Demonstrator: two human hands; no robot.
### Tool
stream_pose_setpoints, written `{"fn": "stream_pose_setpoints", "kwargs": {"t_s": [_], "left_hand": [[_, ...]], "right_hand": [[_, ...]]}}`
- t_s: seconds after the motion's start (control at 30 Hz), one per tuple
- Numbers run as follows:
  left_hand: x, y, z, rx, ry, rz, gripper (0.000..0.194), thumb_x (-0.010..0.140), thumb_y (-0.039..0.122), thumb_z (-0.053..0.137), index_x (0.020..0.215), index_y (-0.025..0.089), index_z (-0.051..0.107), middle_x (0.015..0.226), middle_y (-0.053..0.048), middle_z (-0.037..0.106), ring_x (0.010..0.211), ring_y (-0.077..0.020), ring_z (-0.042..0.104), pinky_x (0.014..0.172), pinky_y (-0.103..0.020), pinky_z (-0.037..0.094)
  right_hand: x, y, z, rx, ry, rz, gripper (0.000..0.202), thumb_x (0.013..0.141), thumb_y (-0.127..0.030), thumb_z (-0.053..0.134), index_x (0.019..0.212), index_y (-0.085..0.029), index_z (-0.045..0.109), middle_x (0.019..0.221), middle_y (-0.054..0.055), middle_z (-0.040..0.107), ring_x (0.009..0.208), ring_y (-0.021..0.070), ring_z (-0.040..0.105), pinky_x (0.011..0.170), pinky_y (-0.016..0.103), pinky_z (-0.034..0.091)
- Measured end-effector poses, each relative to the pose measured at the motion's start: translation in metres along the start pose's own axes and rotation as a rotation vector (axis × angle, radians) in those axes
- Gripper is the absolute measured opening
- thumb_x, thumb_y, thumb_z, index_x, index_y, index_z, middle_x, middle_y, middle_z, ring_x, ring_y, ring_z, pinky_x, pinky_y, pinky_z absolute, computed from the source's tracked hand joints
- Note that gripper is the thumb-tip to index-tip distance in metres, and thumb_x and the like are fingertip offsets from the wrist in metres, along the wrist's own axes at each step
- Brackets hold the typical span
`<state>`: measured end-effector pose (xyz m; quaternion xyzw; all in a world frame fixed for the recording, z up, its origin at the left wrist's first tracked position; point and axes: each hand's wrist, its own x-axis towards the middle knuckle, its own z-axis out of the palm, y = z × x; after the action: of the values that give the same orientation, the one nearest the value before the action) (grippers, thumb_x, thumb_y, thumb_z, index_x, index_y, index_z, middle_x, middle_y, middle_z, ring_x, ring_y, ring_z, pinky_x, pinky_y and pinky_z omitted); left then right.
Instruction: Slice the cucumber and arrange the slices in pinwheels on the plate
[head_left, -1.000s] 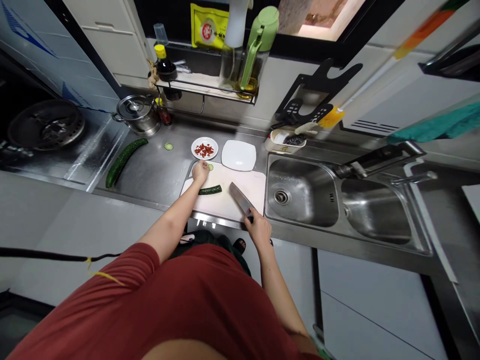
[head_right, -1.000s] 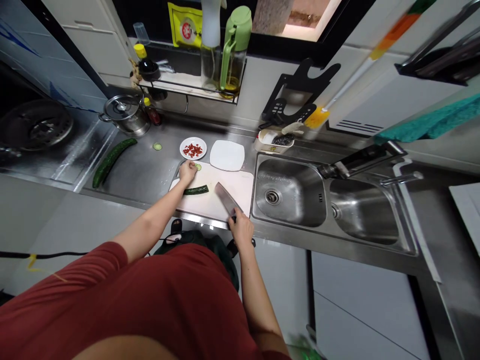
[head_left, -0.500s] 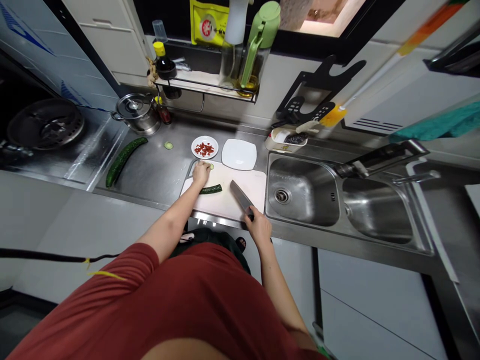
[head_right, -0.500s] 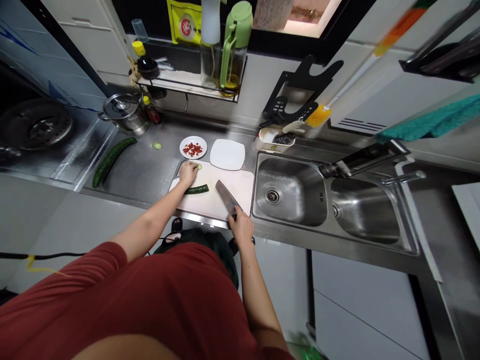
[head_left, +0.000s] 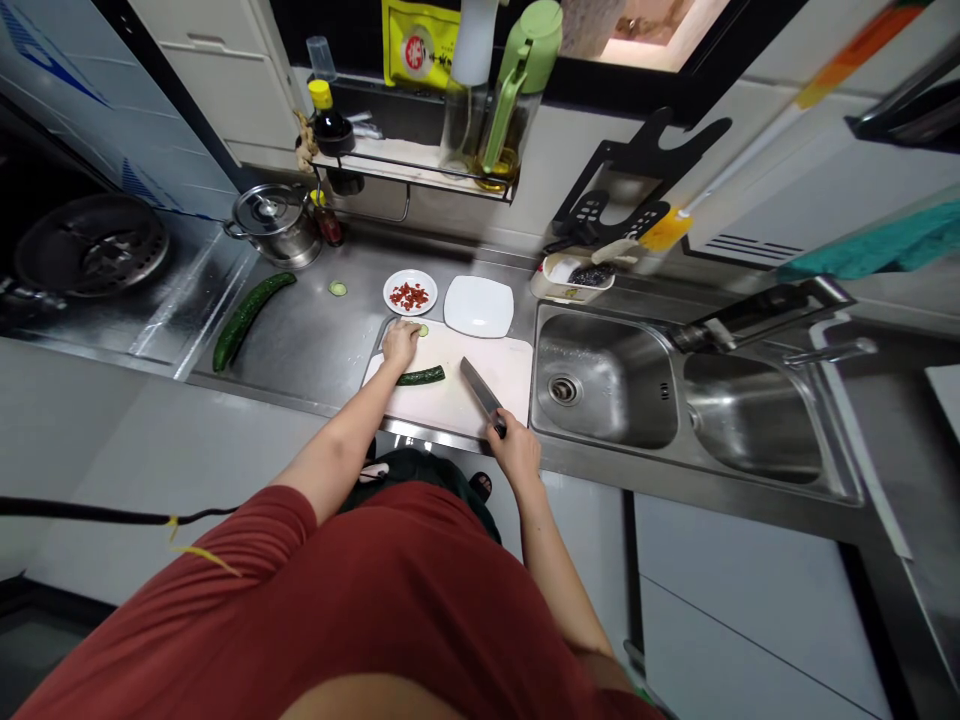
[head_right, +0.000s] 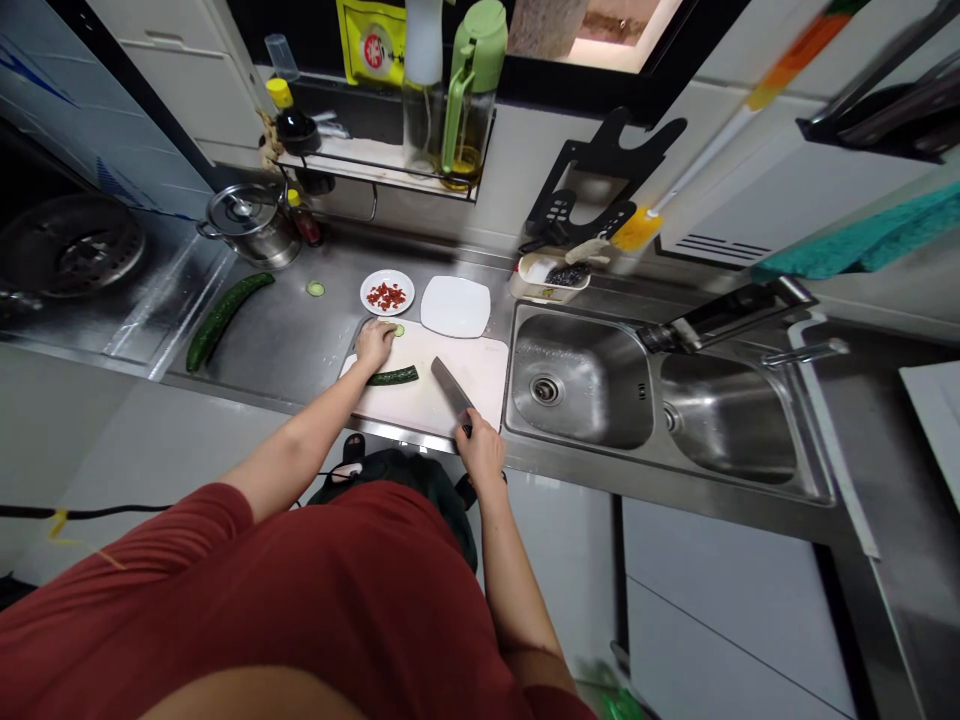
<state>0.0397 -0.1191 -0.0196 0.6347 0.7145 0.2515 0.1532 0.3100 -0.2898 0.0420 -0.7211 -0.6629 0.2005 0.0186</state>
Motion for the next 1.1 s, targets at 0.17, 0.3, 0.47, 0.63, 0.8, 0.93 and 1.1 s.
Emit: {"fn": "stream_pose_setpoints", "kwargs": {"t_s": [0.17,0.3,0.47,0.63,0.8,0.93,1.1], "left_hand": [[-0.014,-0.005,-0.002,-0.063,0.136,-0.065,0.024,0.086,0.023,0.054,0.102,0.022,0.072,0.106,-0.007,0.067,0.1,-0.0248,0.056,0.093,-0.038,0.043],[-0.034,-0.005,-0.005,-0.093,0.204,-0.081,0.021,0.086,0.025,0.056,0.101,0.021,0.071,0.104,-0.007,0.068,0.097,-0.0245,0.059,0.091,-0.038,0.045],[-0.062,0.002,-0.01,-0.093,0.228,0.059,0.019,0.089,0.028,0.056,0.097,0.022,0.071,0.1,-0.006,0.069,0.096,-0.0232,0.059,0.089,-0.037,0.045],[-0.085,0.008,-0.01,-0.096,0.158,0.244,0.021,0.091,0.033,0.054,0.098,0.022,0.071,0.097,-0.006,0.069,0.093,-0.0206,0.058,0.086,-0.035,0.044],[-0.092,0.01,-0.007,-0.069,0.12,0.303,0.023,0.092,0.034,0.053,0.096,0.02,0.072,0.096,-0.007,0.068,0.092,-0.0205,0.058,0.084,-0.036,0.043],[-0.091,0.01,-0.005,-0.066,0.105,0.349,0.024,0.093,0.035,0.053,0.097,0.022,0.072,0.096,-0.007,0.067,0.091,-0.0197,0.057,0.083,-0.035,0.044],[-0.089,0.01,0.001,-0.086,0.048,0.416,0.026,0.093,0.038,0.051,0.098,0.024,0.073,0.097,-0.006,0.067,0.092,-0.0178,0.059,0.084,-0.034,0.045]], "right_hand": [[0.002,-0.002,0.0,0.021,0.013,0.022,0.037,0.092,-0.038,0.046,0.124,-0.026,0.059,0.099,0.006,0.072,0.089,0.0216,0.065,0.071,0.027,0.04],[0.003,-0.005,0.0,0.025,0.004,0.023,0.035,0.092,-0.038,0.046,0.121,-0.026,0.061,0.094,0.006,0.072,0.087,0.0214,0.065,0.07,0.026,0.039],[0.008,-0.011,0.0,0.015,-0.025,0.023,0.037,0.093,-0.039,0.045,0.124,-0.027,0.06,0.092,0.005,0.072,0.086,0.0213,0.065,0.071,0.026,0.04],[0.018,-0.022,-0.001,0.0,-0.08,0.051,0.04,0.097,-0.039,0.037,0.129,-0.026,0.057,0.095,0.007,0.071,0.091,0.0224,0.065,0.075,0.027,0.04],[0.028,-0.037,-0.007,-0.041,-0.115,-0.005,0.043,0.101,-0.04,0.027,0.128,-0.022,0.056,0.1,0.011,0.07,0.094,0.0236,0.065,0.078,0.029,0.041],[0.033,-0.051,-0.012,-0.085,-0.148,-0.072,0.041,0.102,-0.037,0.026,0.124,-0.018,0.055,0.1,0.012,0.069,0.095,0.0241,0.064,0.08,0.03,0.041],[0.037,-0.066,-0.013,-0.124,-0.185,-0.116,0.037,0.102,-0.034,0.027,0.118,-0.018,0.055,0.101,0.013,0.069,0.096,0.024,0.064,0.08,0.03,0.042]]}}
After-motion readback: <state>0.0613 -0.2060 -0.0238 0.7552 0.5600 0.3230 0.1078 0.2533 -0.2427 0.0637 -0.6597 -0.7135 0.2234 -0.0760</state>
